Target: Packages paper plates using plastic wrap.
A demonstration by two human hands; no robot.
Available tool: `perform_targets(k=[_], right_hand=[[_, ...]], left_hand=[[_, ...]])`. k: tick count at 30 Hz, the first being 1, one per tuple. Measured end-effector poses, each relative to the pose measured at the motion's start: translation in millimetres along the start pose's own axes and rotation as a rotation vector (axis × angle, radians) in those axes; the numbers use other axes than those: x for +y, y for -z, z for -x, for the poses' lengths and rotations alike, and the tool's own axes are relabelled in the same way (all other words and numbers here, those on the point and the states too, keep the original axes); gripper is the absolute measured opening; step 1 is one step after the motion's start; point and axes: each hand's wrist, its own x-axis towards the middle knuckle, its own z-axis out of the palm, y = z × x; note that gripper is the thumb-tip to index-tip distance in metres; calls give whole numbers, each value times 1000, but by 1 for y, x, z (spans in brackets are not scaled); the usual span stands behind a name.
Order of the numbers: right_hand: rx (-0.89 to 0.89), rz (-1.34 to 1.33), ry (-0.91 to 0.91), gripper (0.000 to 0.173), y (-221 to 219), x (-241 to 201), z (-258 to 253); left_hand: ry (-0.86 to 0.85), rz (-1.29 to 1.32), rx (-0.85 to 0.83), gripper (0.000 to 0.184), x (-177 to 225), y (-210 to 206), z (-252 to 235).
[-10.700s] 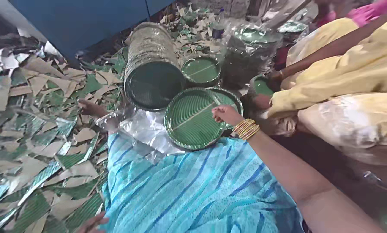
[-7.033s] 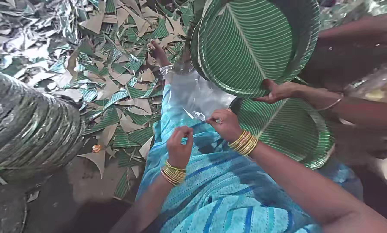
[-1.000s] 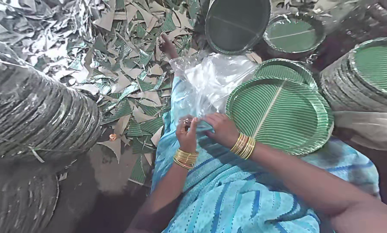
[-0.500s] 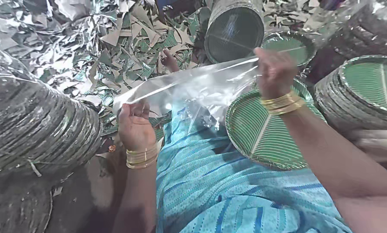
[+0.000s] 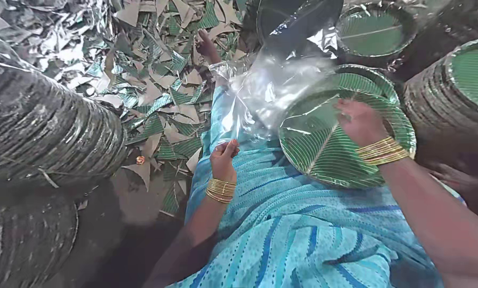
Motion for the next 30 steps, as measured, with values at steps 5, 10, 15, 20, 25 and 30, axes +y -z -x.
perform_targets(k=[5, 10, 15, 20, 25, 30], right_hand=[[-230, 108, -52, 66, 9, -28, 8], [127, -63, 427, 39, -39, -89, 39], [11, -57, 552, 25, -89, -124, 22], [-28, -216, 462, 19, -88, -126, 11], [-154, -458, 215, 17, -65, -141, 0], [-302, -478, 170, 19, -61, -151, -1]], left_hand=[[19, -43, 59, 15, -11, -8, -1], [16, -97, 38, 15, -15, -6, 2], [-39, -115, 38, 19, -11, -5, 3], [-56, -16, -9, 27, 2, 1, 0], [72, -117, -226, 37, -22, -7, 26], [95, -151, -206, 15, -24, -23, 22]])
